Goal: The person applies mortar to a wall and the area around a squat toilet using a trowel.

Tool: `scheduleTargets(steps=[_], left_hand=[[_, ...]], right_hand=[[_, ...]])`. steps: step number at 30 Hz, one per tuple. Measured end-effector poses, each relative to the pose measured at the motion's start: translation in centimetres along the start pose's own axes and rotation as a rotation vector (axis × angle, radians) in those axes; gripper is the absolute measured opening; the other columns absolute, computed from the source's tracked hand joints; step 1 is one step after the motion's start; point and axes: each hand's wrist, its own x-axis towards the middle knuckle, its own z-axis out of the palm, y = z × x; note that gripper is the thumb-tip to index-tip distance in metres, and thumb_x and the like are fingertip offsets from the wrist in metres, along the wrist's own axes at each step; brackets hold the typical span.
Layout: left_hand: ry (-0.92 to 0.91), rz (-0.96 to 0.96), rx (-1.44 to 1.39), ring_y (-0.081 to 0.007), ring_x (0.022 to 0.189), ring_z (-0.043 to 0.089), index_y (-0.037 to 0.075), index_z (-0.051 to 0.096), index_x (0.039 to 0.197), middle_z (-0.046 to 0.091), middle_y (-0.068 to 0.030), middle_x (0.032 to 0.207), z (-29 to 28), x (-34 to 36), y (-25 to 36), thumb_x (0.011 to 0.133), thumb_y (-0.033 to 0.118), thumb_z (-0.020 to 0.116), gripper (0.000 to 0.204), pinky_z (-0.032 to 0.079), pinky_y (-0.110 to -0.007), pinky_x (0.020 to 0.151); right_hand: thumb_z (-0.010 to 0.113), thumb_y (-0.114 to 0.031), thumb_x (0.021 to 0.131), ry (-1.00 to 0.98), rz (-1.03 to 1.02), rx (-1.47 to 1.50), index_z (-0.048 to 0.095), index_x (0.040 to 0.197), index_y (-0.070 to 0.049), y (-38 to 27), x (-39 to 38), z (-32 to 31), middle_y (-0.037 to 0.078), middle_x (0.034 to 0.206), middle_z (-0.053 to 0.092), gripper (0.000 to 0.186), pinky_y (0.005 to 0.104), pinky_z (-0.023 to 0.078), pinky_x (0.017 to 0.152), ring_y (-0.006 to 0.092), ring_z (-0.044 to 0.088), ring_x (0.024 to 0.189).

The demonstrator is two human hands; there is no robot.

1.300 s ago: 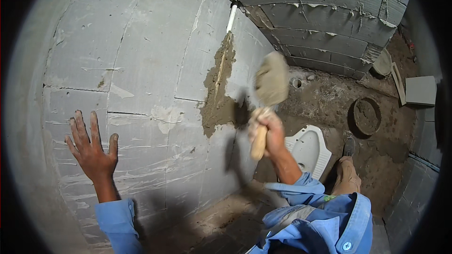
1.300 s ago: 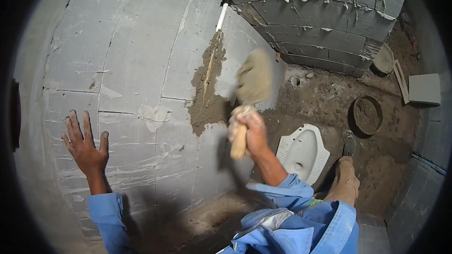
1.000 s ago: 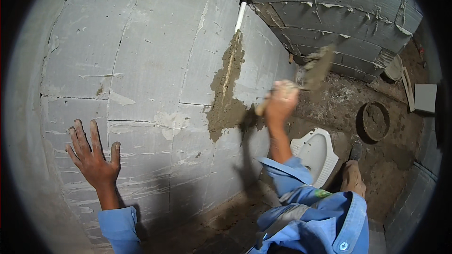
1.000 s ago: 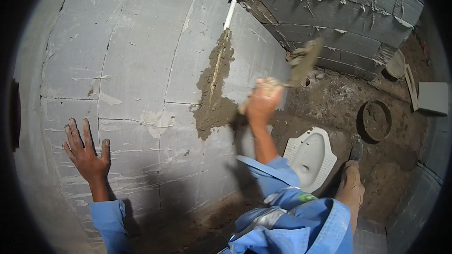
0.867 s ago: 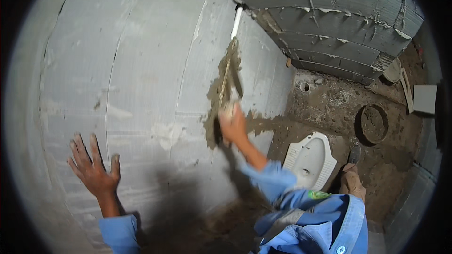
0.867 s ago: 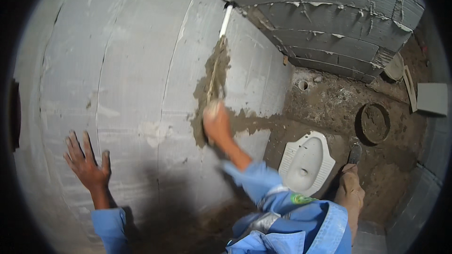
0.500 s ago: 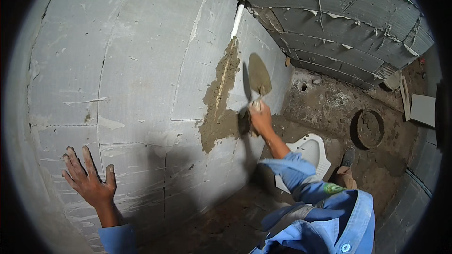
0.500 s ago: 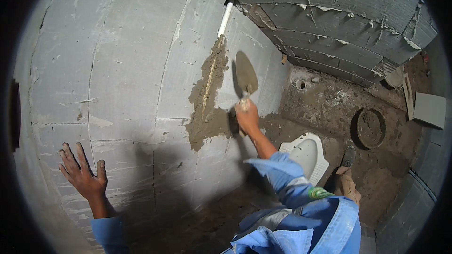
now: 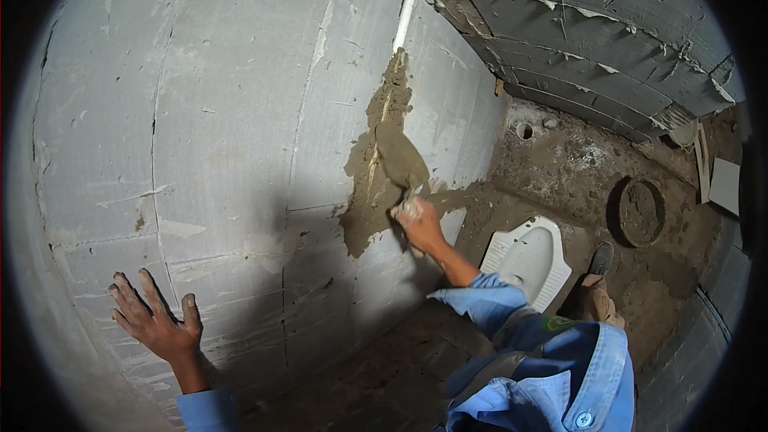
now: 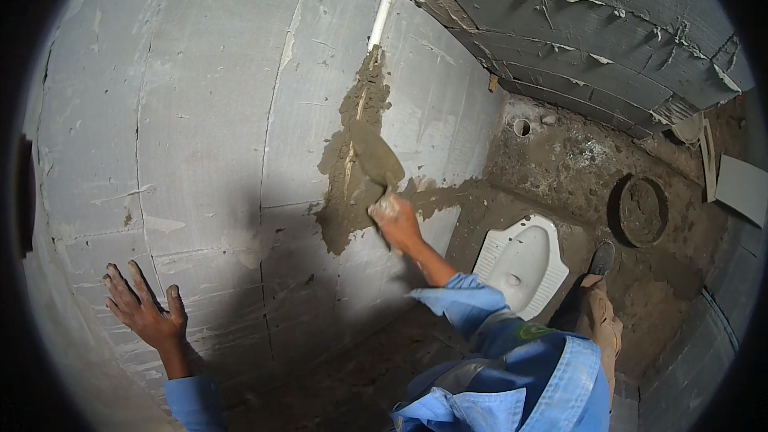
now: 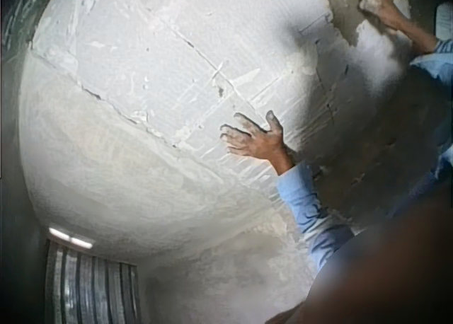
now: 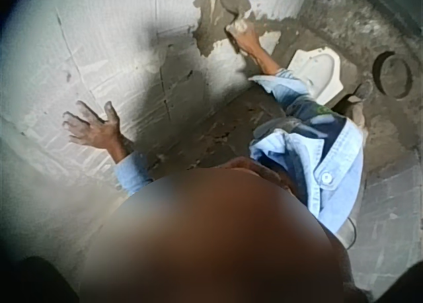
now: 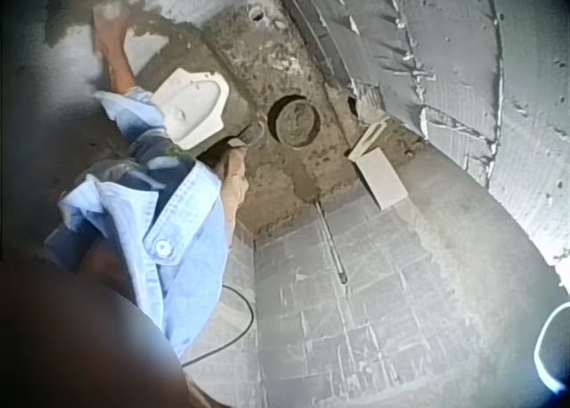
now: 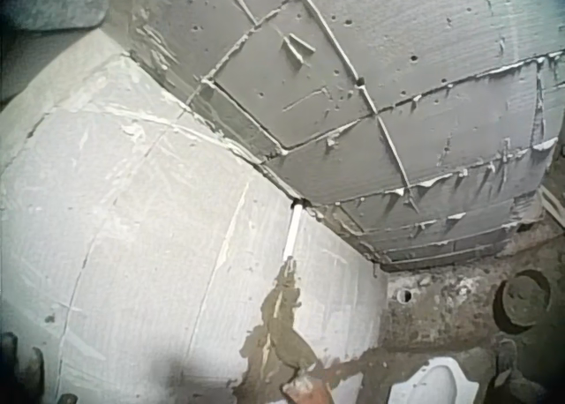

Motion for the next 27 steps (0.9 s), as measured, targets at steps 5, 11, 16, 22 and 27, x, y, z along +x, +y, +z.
scheduleTargets(steps=[5,11,16,22,27], left_hand=[[-0.011,0.001,0.032,-0.0376,0.139,0.031,0.016,0.045,0.142,0.034,-0.0159,0.151,0.0,0.0,0.0,0.093,0.062,0.034,0.068,0.020,-0.059,0.110],[-0.013,0.009,0.033,-0.0356,0.141,0.027,0.015,0.042,0.144,0.029,-0.0139,0.154,-0.2,0.2,0.2,0.093,0.060,0.036,0.068,0.019,-0.058,0.112],[-0.012,0.003,0.028,-0.0364,0.141,0.027,0.014,0.043,0.143,0.030,-0.0148,0.153,-0.1,0.3,0.3,0.093,0.060,0.036,0.068,0.018,-0.057,0.112],[-0.020,-0.004,0.030,-0.0367,0.140,0.028,0.013,0.042,0.143,0.030,-0.0156,0.153,-0.2,0.2,0.3,0.093,0.061,0.035,0.069,0.018,-0.057,0.112],[-0.027,-0.010,0.028,-0.0369,0.140,0.029,0.013,0.042,0.144,0.031,-0.0158,0.153,-0.2,0.3,0.2,0.094,0.060,0.035,0.069,0.019,-0.057,0.111]], right_hand=[[0.057,-0.018,0.093,-0.337,0.492,0.602,0.055,0.090,-0.001,-2.6,-2.1,-2.4,0.005,0.062,0.054,0.017,0.0285,0.044,0.042,0.0139,0.056,0.054],[0.045,-0.030,0.099,-0.251,0.335,0.792,0.051,0.088,-0.006,-4.3,4.1,-6.1,0.005,0.067,0.052,0.027,0.0285,0.046,0.044,0.0157,0.053,0.050],[0.037,-0.038,0.103,-0.112,0.435,0.739,0.051,0.089,-0.007,-4.7,9.9,-6.0,0.004,0.061,0.050,0.036,0.0300,0.044,0.040,0.0159,0.050,0.045],[0.037,-0.032,0.103,-0.352,0.586,0.510,0.052,0.087,-0.009,-3.0,5.7,-1.7,0.002,0.062,0.050,0.031,0.0303,0.042,0.040,0.0144,0.048,0.045],[0.040,-0.025,0.101,-0.561,0.406,0.517,0.053,0.093,-0.008,0.7,-5.4,-1.3,0.000,0.067,0.051,0.023,0.0274,0.043,0.043,0.0112,0.050,0.052]])
